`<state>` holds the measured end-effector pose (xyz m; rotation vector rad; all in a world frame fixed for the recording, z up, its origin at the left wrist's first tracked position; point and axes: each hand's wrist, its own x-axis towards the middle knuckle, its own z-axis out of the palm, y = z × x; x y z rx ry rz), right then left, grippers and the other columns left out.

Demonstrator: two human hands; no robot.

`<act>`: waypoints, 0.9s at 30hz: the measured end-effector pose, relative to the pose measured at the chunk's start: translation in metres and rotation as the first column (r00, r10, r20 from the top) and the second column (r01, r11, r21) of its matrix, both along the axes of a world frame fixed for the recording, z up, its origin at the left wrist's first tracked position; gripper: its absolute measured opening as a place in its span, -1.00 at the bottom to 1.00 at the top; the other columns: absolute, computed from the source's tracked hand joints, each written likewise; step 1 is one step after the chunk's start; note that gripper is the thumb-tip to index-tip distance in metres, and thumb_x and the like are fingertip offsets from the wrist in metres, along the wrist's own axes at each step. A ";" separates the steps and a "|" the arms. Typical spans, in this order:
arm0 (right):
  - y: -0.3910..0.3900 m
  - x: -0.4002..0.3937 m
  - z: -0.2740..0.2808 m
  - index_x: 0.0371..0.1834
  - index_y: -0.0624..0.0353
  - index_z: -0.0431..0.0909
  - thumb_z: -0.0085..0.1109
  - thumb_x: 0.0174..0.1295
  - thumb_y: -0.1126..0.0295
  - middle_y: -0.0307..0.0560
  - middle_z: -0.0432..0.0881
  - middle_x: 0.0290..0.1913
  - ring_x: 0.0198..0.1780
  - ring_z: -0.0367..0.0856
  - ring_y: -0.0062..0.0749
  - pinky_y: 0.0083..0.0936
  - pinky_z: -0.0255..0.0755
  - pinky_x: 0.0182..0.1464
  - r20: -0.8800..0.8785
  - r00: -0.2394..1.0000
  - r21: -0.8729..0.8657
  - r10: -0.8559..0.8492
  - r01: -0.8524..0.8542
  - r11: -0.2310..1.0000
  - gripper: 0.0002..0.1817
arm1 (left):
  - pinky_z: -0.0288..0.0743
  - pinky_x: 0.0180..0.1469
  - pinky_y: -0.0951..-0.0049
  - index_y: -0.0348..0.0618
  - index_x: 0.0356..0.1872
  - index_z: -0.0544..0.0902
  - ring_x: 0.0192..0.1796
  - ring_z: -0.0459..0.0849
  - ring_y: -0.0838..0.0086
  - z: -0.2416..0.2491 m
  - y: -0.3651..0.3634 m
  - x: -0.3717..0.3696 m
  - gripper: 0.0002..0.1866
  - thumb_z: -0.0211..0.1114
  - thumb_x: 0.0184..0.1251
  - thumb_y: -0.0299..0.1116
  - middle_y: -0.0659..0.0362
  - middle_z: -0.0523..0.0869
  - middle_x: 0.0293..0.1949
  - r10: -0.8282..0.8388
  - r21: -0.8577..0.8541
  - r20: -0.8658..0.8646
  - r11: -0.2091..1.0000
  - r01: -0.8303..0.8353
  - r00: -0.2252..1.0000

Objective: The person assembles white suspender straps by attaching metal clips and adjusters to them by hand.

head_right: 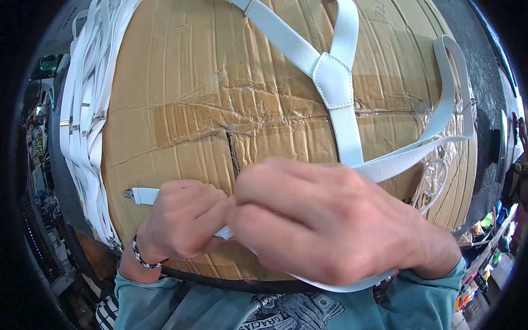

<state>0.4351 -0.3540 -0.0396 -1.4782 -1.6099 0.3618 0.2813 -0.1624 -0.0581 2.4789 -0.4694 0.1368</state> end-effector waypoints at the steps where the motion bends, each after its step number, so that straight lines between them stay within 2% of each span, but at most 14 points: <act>1: 0.005 -0.005 0.000 -0.24 0.38 0.69 0.47 -0.16 0.62 0.01 0.64 -0.29 -0.44 0.67 -0.29 -0.41 0.54 -0.50 -0.013 1.000 0.052 0.003 -0.002 0.999 -0.67 | 0.48 -0.47 0.39 -0.12 -0.38 0.55 -0.49 0.63 0.43 0.001 0.001 0.001 -0.83 0.36 0.08 -0.34 0.23 0.46 -0.53 -0.006 -0.003 0.006 1.000 0.006 1.000; 5: 0.007 -0.010 0.001 -0.22 0.38 0.70 0.46 -0.15 0.61 0.04 0.66 -0.27 -0.43 0.68 -0.28 -0.40 0.55 -0.49 -0.029 0.997 0.039 0.075 -0.074 0.996 -0.67 | 0.49 -0.46 0.39 -0.12 -0.37 0.56 -0.49 0.63 0.42 -0.003 0.001 0.000 -0.84 0.34 0.11 -0.33 0.24 0.46 -0.53 0.004 -0.037 0.039 0.999 -0.002 0.999; 7: 0.006 -0.009 0.001 -0.24 0.36 0.69 0.45 -0.15 0.61 0.02 0.65 -0.28 -0.43 0.68 -0.26 -0.38 0.55 -0.49 -0.006 0.997 0.003 0.078 -0.078 0.997 -0.68 | 0.49 -0.46 0.39 -0.12 -0.38 0.56 -0.49 0.63 0.42 -0.001 0.000 0.001 -0.84 0.34 0.11 -0.33 0.24 0.47 -0.53 0.004 0.015 0.027 1.000 -0.005 1.000; 11: -0.001 -0.001 0.003 -0.27 0.33 0.68 0.45 -0.18 0.64 -0.03 0.63 -0.30 -0.42 0.68 -0.24 -0.35 0.55 -0.48 0.055 0.998 -0.083 0.009 -0.005 0.997 -0.69 | 0.50 -0.46 0.38 -0.12 -0.39 0.56 -0.49 0.65 0.42 -0.004 -0.004 -0.002 -0.84 0.34 0.11 -0.32 0.23 0.47 -0.54 0.021 0.023 0.012 1.000 -0.021 1.000; 14: -0.002 0.002 0.001 -0.27 0.33 0.68 0.47 -0.17 0.65 -0.02 0.65 -0.29 -0.43 0.68 -0.25 -0.36 0.55 -0.49 0.039 0.999 -0.086 -0.016 0.019 0.996 -0.69 | 0.54 -0.43 0.30 -0.27 -0.29 0.70 -0.40 0.72 0.27 0.005 0.000 -0.004 -0.62 0.45 -0.17 -0.26 0.11 0.65 -0.43 -0.016 0.063 -0.108 0.998 0.023 0.994; 17: 0.003 -0.003 0.002 -0.26 0.33 0.69 0.49 -0.16 0.63 0.00 0.65 -0.28 -0.44 0.67 -0.26 -0.39 0.54 -0.49 -0.025 1.000 -0.026 -0.005 0.005 1.000 -0.68 | 0.51 -0.46 0.37 -0.13 -0.38 0.57 -0.49 0.65 0.43 -0.001 -0.001 -0.001 -0.85 0.35 0.12 -0.33 0.23 0.47 -0.54 0.012 -0.016 0.013 1.000 -0.012 1.000; 21: 0.007 -0.012 -0.002 -0.25 0.33 0.69 0.50 -0.16 0.61 0.00 0.65 -0.28 -0.45 0.67 -0.27 -0.41 0.54 -0.51 -0.027 0.998 0.047 0.058 -0.056 0.997 -0.68 | 0.51 -0.46 0.38 -0.13 -0.37 0.58 -0.49 0.64 0.42 0.001 0.001 0.000 -0.85 0.35 0.12 -0.34 0.23 0.47 -0.53 -0.001 0.013 0.017 1.000 0.001 1.000; 26: 0.001 -0.004 0.004 -0.27 0.32 0.67 0.48 -0.16 0.61 -0.03 0.63 -0.28 -0.43 0.68 -0.27 -0.41 0.54 -0.49 0.049 0.998 -0.059 0.049 -0.046 0.997 -0.69 | 0.50 -0.49 0.39 -0.12 -0.40 0.57 -0.52 0.64 0.41 -0.004 -0.001 0.000 -0.82 0.39 0.16 -0.31 0.23 0.47 -0.55 0.007 0.024 0.037 1.000 -0.008 0.999; 27: -0.001 -0.001 0.005 -0.28 0.32 0.67 0.48 -0.16 0.61 -0.03 0.63 -0.28 -0.43 0.68 -0.26 -0.41 0.54 -0.48 0.076 0.996 -0.090 0.043 -0.037 0.995 -0.69 | 0.49 -0.50 0.36 -0.18 -0.36 0.61 -0.53 0.64 0.37 -0.002 0.000 0.000 -0.78 0.45 0.08 -0.31 0.21 0.51 -0.54 0.000 0.010 0.007 1.000 0.000 1.000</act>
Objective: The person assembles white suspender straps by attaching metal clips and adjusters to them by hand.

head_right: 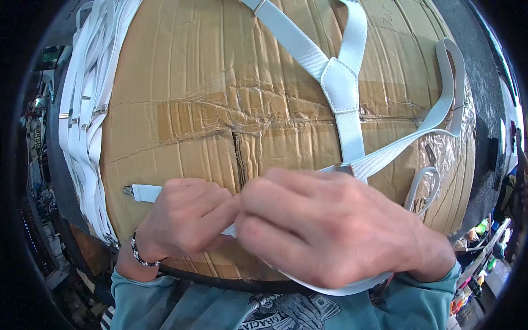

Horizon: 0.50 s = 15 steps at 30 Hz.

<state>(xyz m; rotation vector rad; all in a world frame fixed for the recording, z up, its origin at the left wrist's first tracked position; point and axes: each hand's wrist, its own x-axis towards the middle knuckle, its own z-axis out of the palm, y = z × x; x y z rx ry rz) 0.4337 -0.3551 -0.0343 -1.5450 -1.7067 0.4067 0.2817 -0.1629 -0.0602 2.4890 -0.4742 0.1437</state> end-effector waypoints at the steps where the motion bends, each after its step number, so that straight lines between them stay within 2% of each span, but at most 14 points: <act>1: -0.002 0.004 -0.001 -0.28 0.31 0.66 0.48 -0.16 0.61 -0.04 0.63 -0.28 -0.42 0.68 -0.26 -0.41 0.55 -0.46 0.039 0.999 -0.029 -0.017 0.019 0.999 -0.70 | 0.47 -0.51 0.34 -0.23 -0.32 0.66 -0.53 0.64 0.33 0.003 0.001 0.000 -0.72 0.50 0.00 -0.31 0.19 0.56 -0.53 -0.008 -0.014 -0.029 1.000 0.007 1.000; 2: -0.003 0.006 -0.002 -0.28 0.30 0.67 0.47 -0.15 0.62 -0.03 0.64 -0.28 -0.41 0.68 -0.25 -0.41 0.55 -0.44 0.034 0.998 -0.028 -0.051 0.052 0.998 -0.70 | 0.46 -0.52 0.31 -0.29 -0.28 0.71 -0.54 0.65 0.29 0.005 0.002 0.000 -0.65 0.55 -0.08 -0.31 0.17 0.60 -0.52 -0.015 -0.027 -0.058 1.000 0.013 0.998; 5: -0.002 0.010 -0.003 -0.26 0.28 0.69 0.46 -0.10 0.65 0.00 0.66 -0.29 -0.40 0.68 -0.24 -0.40 0.55 -0.41 -0.027 0.988 0.002 -0.150 0.150 0.989 -0.72 | 0.43 -0.54 0.33 -0.29 -0.26 0.73 -0.58 0.61 0.30 0.005 0.001 0.000 -0.62 0.65 0.06 -0.22 0.17 0.59 -0.56 0.000 -0.071 -0.027 0.997 -0.002 1.000; 8: -0.001 0.015 -0.001 -0.21 0.27 0.72 0.45 -0.06 0.65 0.04 0.68 -0.29 -0.41 0.69 -0.30 -0.44 0.54 -0.43 -0.112 0.973 0.032 -0.202 0.207 0.978 -0.72 | 0.39 -0.54 0.35 -0.29 -0.29 0.74 -0.60 0.59 0.31 0.004 0.002 0.002 -0.60 0.67 0.14 -0.15 0.17 0.59 -0.57 0.020 -0.106 0.041 0.994 -0.016 0.999; 15: -0.001 0.015 -0.006 -0.18 0.29 0.71 0.49 -0.06 0.64 0.04 0.68 -0.28 -0.42 0.67 -0.37 -0.49 0.51 -0.45 -0.168 0.968 0.066 -0.189 0.202 0.977 -0.69 | 0.34 -0.55 0.36 -0.30 -0.27 0.76 -0.59 0.57 0.35 0.003 0.004 0.002 -0.60 0.66 0.10 -0.16 0.20 0.57 -0.58 0.021 -0.102 0.041 0.995 -0.017 0.999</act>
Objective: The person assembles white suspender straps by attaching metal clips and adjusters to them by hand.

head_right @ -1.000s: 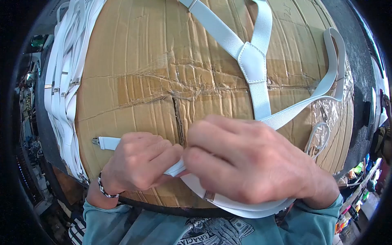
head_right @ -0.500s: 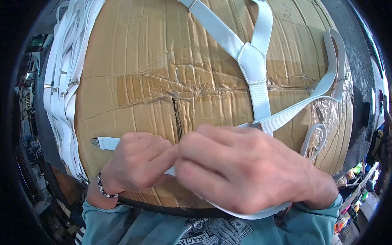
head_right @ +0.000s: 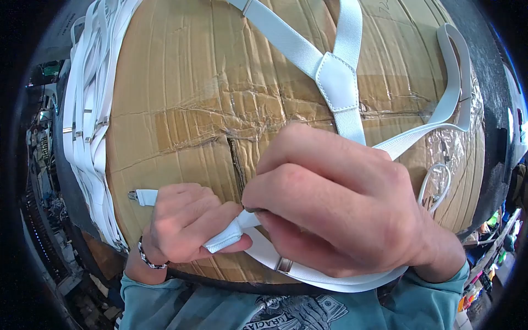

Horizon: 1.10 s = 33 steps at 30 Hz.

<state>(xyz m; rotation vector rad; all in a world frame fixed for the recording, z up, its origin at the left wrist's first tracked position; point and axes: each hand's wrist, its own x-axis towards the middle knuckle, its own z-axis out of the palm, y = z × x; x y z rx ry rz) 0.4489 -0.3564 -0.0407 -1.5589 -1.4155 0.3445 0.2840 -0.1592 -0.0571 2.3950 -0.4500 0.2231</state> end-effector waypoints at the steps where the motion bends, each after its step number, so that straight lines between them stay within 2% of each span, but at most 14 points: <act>1: 0.000 0.000 0.000 -0.18 0.29 0.71 0.49 -0.06 0.64 0.04 0.67 -0.28 -0.42 0.67 -0.37 -0.49 0.51 -0.45 -0.010 1.000 -0.002 0.004 -0.004 1.000 -0.69 | 0.34 -0.55 0.37 -0.31 -0.26 0.77 -0.60 0.57 0.35 0.000 0.000 0.000 -0.60 0.66 0.10 -0.16 0.20 0.56 -0.58 0.002 0.002 -0.002 1.000 -0.002 1.000; 8: 0.001 -0.005 -0.002 -0.18 0.28 0.71 0.53 -0.02 0.62 0.02 0.67 -0.29 -0.41 0.68 -0.36 -0.50 0.51 -0.47 -0.044 0.999 0.035 0.027 -0.025 0.999 -0.71 | 0.31 -0.55 0.38 -0.29 -0.22 0.79 -0.60 0.56 0.36 0.002 -0.001 -0.001 -0.58 0.68 0.02 -0.18 0.22 0.54 -0.59 0.001 0.035 -0.013 0.999 0.000 1.000; 11: 0.001 -0.009 -0.003 -0.18 0.26 0.72 0.57 -0.02 0.60 0.01 0.67 -0.30 -0.42 0.68 -0.36 -0.50 0.53 -0.47 -0.057 0.998 0.047 0.030 -0.027 0.999 -0.69 | 0.31 -0.55 0.37 -0.29 -0.22 0.79 -0.58 0.57 0.35 0.000 -0.001 -0.002 -0.59 0.65 -0.08 -0.24 0.22 0.55 -0.57 -0.010 0.043 -0.019 0.999 0.011 1.000; 17: 0.003 -0.013 0.004 -0.19 0.22 0.73 0.61 -0.02 0.57 -0.04 0.69 -0.32 -0.45 0.68 -0.38 -0.50 0.53 -0.48 -0.072 0.997 0.001 0.024 -0.024 1.000 -0.69 | 0.35 -0.54 0.35 -0.33 -0.25 0.76 -0.53 0.60 0.33 0.001 0.002 -0.001 -0.48 0.38 -0.44 -0.32 0.18 0.59 -0.51 -0.048 0.039 -0.030 0.998 0.049 0.998; 20: 0.003 -0.015 0.004 -0.24 0.22 0.74 0.58 -0.03 0.60 -0.05 0.69 -0.33 -0.46 0.68 -0.38 -0.50 0.51 -0.51 -0.106 0.993 0.011 0.047 -0.046 0.999 -0.73 | 0.36 -0.54 0.33 -0.39 -0.28 0.73 -0.53 0.60 0.31 -0.004 -0.001 -0.003 -0.46 0.26 -0.50 -0.36 0.14 0.60 -0.49 -0.038 0.026 0.026 0.999 0.037 0.999; 23: 0.004 -0.018 0.002 -0.27 0.25 0.75 0.53 -0.03 0.62 -0.04 0.69 -0.31 -0.47 0.67 -0.37 -0.51 0.49 -0.53 -0.117 0.988 0.053 0.104 -0.099 0.994 -0.78 | 0.37 -0.52 0.47 -0.26 -0.30 0.68 -0.53 0.51 0.50 -0.005 -0.002 0.000 -0.72 0.31 -0.10 -0.37 0.28 0.39 -0.55 -0.042 0.091 0.066 0.995 0.036 0.997; 27: 0.004 -0.022 0.002 -0.25 0.33 0.72 0.46 -0.01 0.62 0.01 0.67 -0.28 -0.45 0.67 -0.30 -0.48 0.50 -0.51 -0.071 0.979 0.037 0.190 -0.188 0.982 -0.78 | 0.33 -0.51 0.47 -0.23 -0.33 0.67 -0.52 0.48 0.51 -0.006 -0.004 0.000 -0.75 0.32 -0.08 -0.37 0.29 0.38 -0.54 -0.048 0.117 0.089 0.992 0.037 0.995; 33: 0.002 -0.016 0.006 -0.22 0.37 0.67 0.45 -0.06 0.65 0.05 0.63 -0.22 -0.37 0.70 -0.20 -0.37 0.58 -0.43 0.018 0.968 -0.051 0.250 -0.249 0.967 -0.71 | 0.35 -0.51 0.47 -0.21 -0.30 0.66 -0.52 0.51 0.51 -0.008 -0.003 -0.001 -0.76 0.35 -0.02 -0.35 0.29 0.40 -0.54 -0.047 0.140 0.072 0.989 0.037 0.996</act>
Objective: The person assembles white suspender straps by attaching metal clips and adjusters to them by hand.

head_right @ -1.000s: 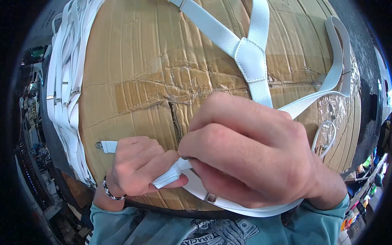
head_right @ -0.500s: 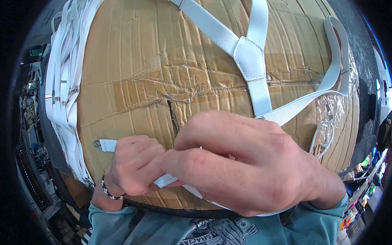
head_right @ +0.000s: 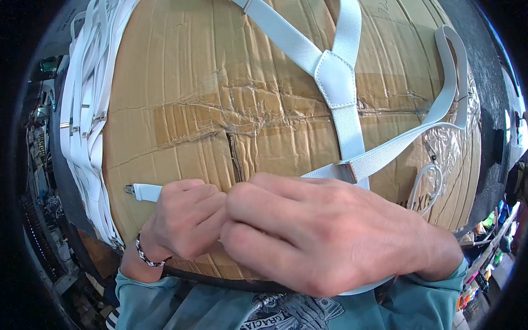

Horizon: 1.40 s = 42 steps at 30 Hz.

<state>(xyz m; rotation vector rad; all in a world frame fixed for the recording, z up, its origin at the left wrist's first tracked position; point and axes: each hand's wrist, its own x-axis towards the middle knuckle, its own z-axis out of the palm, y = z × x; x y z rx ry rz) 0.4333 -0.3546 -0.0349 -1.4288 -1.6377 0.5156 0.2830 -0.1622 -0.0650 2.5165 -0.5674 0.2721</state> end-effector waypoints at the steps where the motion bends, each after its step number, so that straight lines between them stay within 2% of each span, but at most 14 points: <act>1: -0.001 -0.001 -0.001 -0.22 0.36 0.67 0.46 -0.07 0.65 0.06 0.63 -0.22 -0.37 0.70 -0.19 -0.36 0.59 -0.43 0.014 1.000 0.005 -0.010 0.010 1.000 -0.70 | 0.35 -0.51 0.47 -0.21 -0.30 0.66 -0.52 0.51 0.51 0.000 0.000 0.000 -0.76 0.36 -0.01 -0.34 0.29 0.40 -0.54 0.000 0.001 -0.007 1.000 0.000 1.000; 7: -0.004 0.004 0.000 -0.22 0.32 0.67 0.52 -0.08 0.61 0.00 0.64 -0.26 -0.38 0.70 -0.21 -0.38 0.58 -0.43 0.078 0.995 -0.050 -0.069 0.073 0.996 -0.69 | 0.38 -0.51 0.46 -0.20 -0.30 0.65 -0.53 0.54 0.50 0.000 -0.002 -0.001 -0.76 0.40 0.01 -0.33 0.28 0.39 -0.56 0.015 0.002 -0.005 1.000 -0.015 1.000; 14: -0.001 -0.005 0.000 -0.24 0.31 0.71 0.53 -0.04 0.62 -0.03 0.66 -0.27 -0.39 0.72 -0.25 -0.42 0.58 -0.44 -0.010 0.996 0.014 -0.087 0.087 0.996 -0.73 | 0.39 -0.51 0.45 -0.19 -0.32 0.65 -0.53 0.55 0.50 -0.001 -0.002 -0.001 -0.79 0.39 0.03 -0.32 0.28 0.40 -0.55 0.021 -0.021 0.018 1.000 -0.021 1.000; 17: 0.000 -0.005 -0.001 -0.25 0.31 0.71 0.53 -0.07 0.64 -0.02 0.66 -0.26 -0.38 0.73 -0.24 -0.39 0.58 -0.43 -0.007 0.996 0.000 -0.085 0.085 0.996 -0.72 | 0.49 -0.49 0.32 -0.40 -0.26 0.72 -0.47 0.67 0.31 0.008 0.002 -0.001 -0.57 0.32 -0.28 -0.39 0.11 0.68 -0.42 -0.042 -0.008 -0.072 0.999 0.042 0.996; 20: -0.001 -0.001 0.001 -0.26 0.30 0.70 0.51 -0.07 0.64 -0.01 0.65 -0.26 -0.38 0.72 -0.22 -0.35 0.58 -0.42 0.032 0.992 -0.045 -0.121 0.122 0.991 -0.73 | 0.48 -0.50 0.33 -0.39 -0.27 0.71 -0.48 0.66 0.31 0.004 0.000 -0.001 -0.56 0.28 -0.34 -0.39 0.10 0.68 -0.42 -0.033 -0.002 -0.059 0.999 0.033 0.998; 22: -0.004 0.004 0.002 -0.26 0.29 0.70 0.50 -0.06 0.63 -0.01 0.65 -0.27 -0.38 0.71 -0.22 -0.33 0.58 -0.41 0.067 0.988 -0.088 -0.138 0.144 0.986 -0.75 | 0.48 -0.50 0.33 -0.37 -0.29 0.71 -0.48 0.66 0.31 0.009 -0.001 -0.003 -0.56 0.27 -0.36 -0.40 0.11 0.67 -0.43 -0.028 -0.012 -0.116 1.000 0.027 0.993; 24: -0.004 0.009 0.003 -0.27 0.29 0.70 0.50 -0.04 0.62 0.00 0.65 -0.27 -0.39 0.71 -0.22 -0.33 0.57 -0.42 0.053 0.989 -0.104 -0.139 0.144 0.984 -0.76 | 0.45 -0.50 0.37 -0.30 -0.32 0.69 -0.51 0.62 0.37 0.008 0.000 0.000 -0.66 0.31 -0.22 -0.37 0.17 0.58 -0.48 -0.024 -0.003 -0.087 1.000 0.024 0.996; 26: -0.002 0.006 0.004 -0.27 0.28 0.71 0.50 -0.01 0.60 0.00 0.66 -0.28 -0.41 0.70 -0.23 -0.35 0.56 -0.44 -0.014 0.991 -0.069 -0.134 0.133 0.989 -0.78 | 0.40 -0.51 0.45 -0.18 -0.34 0.65 -0.54 0.56 0.49 0.002 -0.001 0.000 -0.80 0.39 0.06 -0.31 0.28 0.41 -0.56 -0.009 0.022 0.006 1.000 0.009 1.000; 27: -0.001 0.000 0.002 -0.26 0.29 0.71 0.50 -0.01 0.60 0.01 0.67 -0.28 -0.42 0.69 -0.23 -0.36 0.55 -0.45 -0.053 0.989 -0.040 -0.138 0.136 0.990 -0.78 | 0.40 -0.50 0.45 -0.18 -0.34 0.65 -0.54 0.55 0.49 0.001 -0.002 -0.002 -0.80 0.39 0.06 -0.31 0.28 0.41 -0.56 -0.005 0.005 0.002 1.000 0.005 1.000; 31: 0.005 -0.011 -0.002 -0.23 0.33 0.71 0.51 -0.05 0.60 0.01 0.68 -0.28 -0.45 0.68 -0.27 -0.42 0.54 -0.48 -0.013 0.997 0.069 -0.072 0.073 0.995 -0.72 | 0.42 -0.49 0.45 -0.19 -0.33 0.65 -0.54 0.56 0.49 0.000 -0.001 -0.001 -0.79 0.39 0.06 -0.31 0.28 0.42 -0.56 -0.001 -0.028 0.003 1.000 0.001 1.000; 34: 0.006 -0.013 -0.004 -0.22 0.34 0.70 0.48 -0.09 0.61 0.00 0.66 -0.28 -0.44 0.68 -0.26 -0.42 0.55 -0.48 0.019 0.998 0.083 -0.066 0.065 0.994 -0.70 | 0.43 -0.48 0.44 -0.19 -0.31 0.65 -0.53 0.57 0.49 -0.001 0.000 0.000 -0.79 0.39 0.07 -0.31 0.28 0.43 -0.55 -0.002 -0.022 -0.011 1.000 0.001 1.000; 38: -0.001 -0.005 0.001 -0.23 0.32 0.69 0.47 -0.10 0.63 -0.01 0.65 -0.28 -0.42 0.69 -0.24 -0.41 0.56 -0.47 0.068 0.996 0.000 -0.057 0.057 0.998 -0.70 | 0.45 -0.48 0.44 -0.19 -0.30 0.64 -0.52 0.59 0.48 -0.001 -0.001 0.001 -0.79 0.40 0.10 -0.31 0.28 0.43 -0.55 0.007 -0.004 -0.009 1.000 -0.007 1.000; 41: -0.004 -0.004 0.001 -0.24 0.31 0.69 0.49 -0.09 0.63 -0.01 0.65 -0.27 -0.41 0.69 -0.24 -0.40 0.57 -0.46 0.117 0.988 -0.014 -0.099 0.101 0.995 -0.71 | 0.46 -0.49 0.35 -0.32 -0.30 0.69 -0.47 0.63 0.36 0.003 -0.003 -0.002 -0.65 0.28 -0.24 -0.39 0.17 0.62 -0.44 0.004 -0.004 -0.044 1.000 -0.004 0.999; 42: -0.004 -0.003 0.001 -0.24 0.31 0.69 0.49 -0.09 0.63 -0.02 0.65 -0.27 -0.41 0.70 -0.24 -0.40 0.57 -0.45 0.111 0.988 -0.013 -0.106 0.108 0.994 -0.71 | 0.46 -0.49 0.35 -0.32 -0.29 0.70 -0.47 0.63 0.36 0.004 -0.003 -0.003 -0.64 0.28 -0.24 -0.39 0.17 0.62 -0.44 0.001 -0.015 -0.057 1.000 -0.002 0.998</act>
